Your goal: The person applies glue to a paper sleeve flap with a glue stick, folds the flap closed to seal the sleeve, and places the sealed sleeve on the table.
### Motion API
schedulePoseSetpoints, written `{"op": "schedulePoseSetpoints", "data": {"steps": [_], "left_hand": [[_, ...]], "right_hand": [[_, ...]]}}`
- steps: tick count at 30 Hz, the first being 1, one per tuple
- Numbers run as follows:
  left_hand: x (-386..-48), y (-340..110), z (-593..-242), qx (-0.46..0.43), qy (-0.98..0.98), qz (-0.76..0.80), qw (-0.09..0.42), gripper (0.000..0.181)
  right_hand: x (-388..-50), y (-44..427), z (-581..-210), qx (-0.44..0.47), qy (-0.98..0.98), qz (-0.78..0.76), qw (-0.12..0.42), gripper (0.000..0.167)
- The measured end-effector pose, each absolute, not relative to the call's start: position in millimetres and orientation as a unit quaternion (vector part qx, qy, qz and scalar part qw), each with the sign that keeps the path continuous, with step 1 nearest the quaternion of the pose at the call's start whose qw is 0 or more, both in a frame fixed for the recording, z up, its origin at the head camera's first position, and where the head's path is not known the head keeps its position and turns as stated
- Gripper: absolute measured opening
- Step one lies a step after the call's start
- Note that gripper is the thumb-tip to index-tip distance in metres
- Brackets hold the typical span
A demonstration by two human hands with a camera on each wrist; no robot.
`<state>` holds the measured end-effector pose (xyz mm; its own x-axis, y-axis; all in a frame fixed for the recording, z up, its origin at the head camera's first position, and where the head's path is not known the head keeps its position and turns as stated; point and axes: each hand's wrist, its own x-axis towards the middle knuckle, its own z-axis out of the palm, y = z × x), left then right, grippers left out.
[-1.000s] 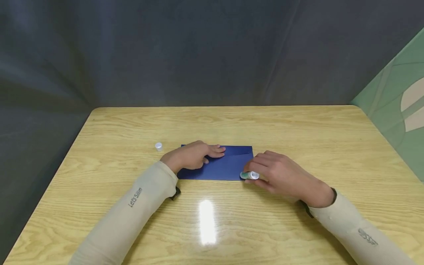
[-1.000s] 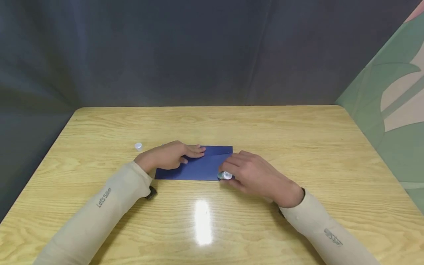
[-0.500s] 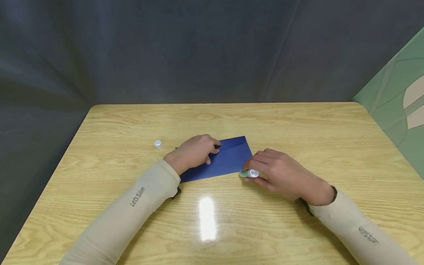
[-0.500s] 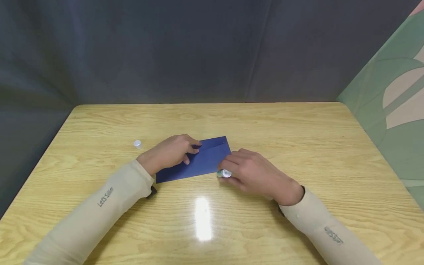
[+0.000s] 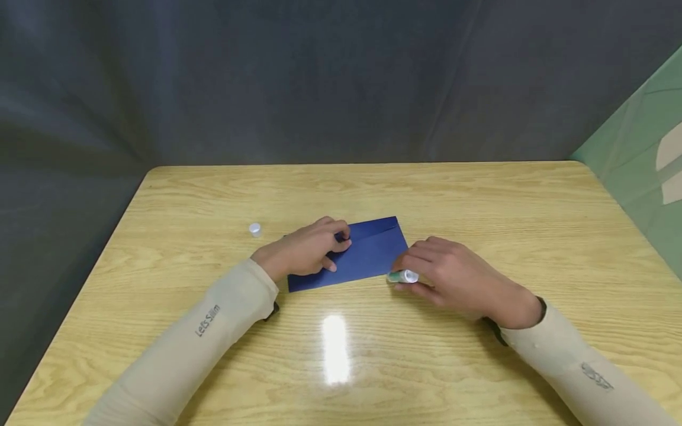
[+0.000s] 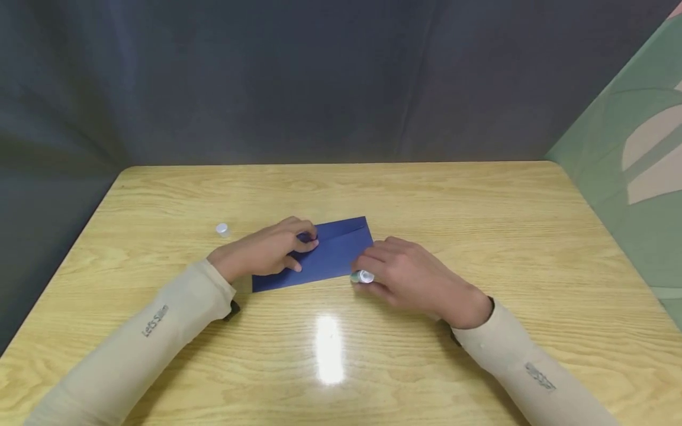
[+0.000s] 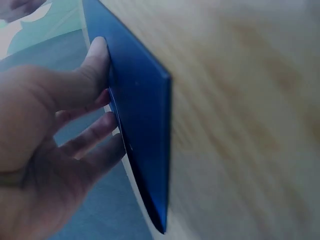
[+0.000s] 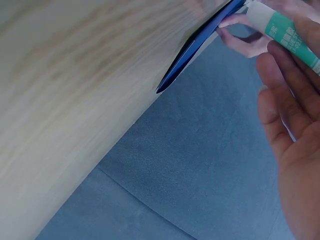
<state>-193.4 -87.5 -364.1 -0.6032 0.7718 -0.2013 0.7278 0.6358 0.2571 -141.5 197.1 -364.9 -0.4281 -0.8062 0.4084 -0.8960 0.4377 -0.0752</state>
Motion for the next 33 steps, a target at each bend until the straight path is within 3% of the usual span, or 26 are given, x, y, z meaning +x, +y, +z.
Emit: {"op": "schedulePoseSetpoints", "data": {"steps": [3,6,16,28,33], "left_hand": [[-191.0,-90.8,-363.9,0.411,0.891,0.076,0.179,0.062],[-190.2,-92.3,-363.7,0.406,0.892,0.092,0.178,0.063],[-190.8,-92.0,-366.5,0.346,0.905,0.189,0.158,0.048],[-188.0,-95.5,-364.8,0.364,0.905,0.162,0.145,0.037],[-183.4,-101.6,-363.4,0.386,0.896,0.147,0.163,0.047]], "right_hand": [[-140.2,197.6,-364.0,0.511,-0.832,0.144,0.159,0.026],[-139.2,197.7,-362.8,0.512,-0.831,0.147,0.162,0.025],[-136.5,199.0,-360.8,0.516,-0.826,0.155,0.167,0.021],[-136.0,196.5,-364.2,0.519,-0.823,0.161,0.166,0.022],[-137.2,195.0,-363.7,0.52,-0.822,0.161,0.167,0.022]]}}
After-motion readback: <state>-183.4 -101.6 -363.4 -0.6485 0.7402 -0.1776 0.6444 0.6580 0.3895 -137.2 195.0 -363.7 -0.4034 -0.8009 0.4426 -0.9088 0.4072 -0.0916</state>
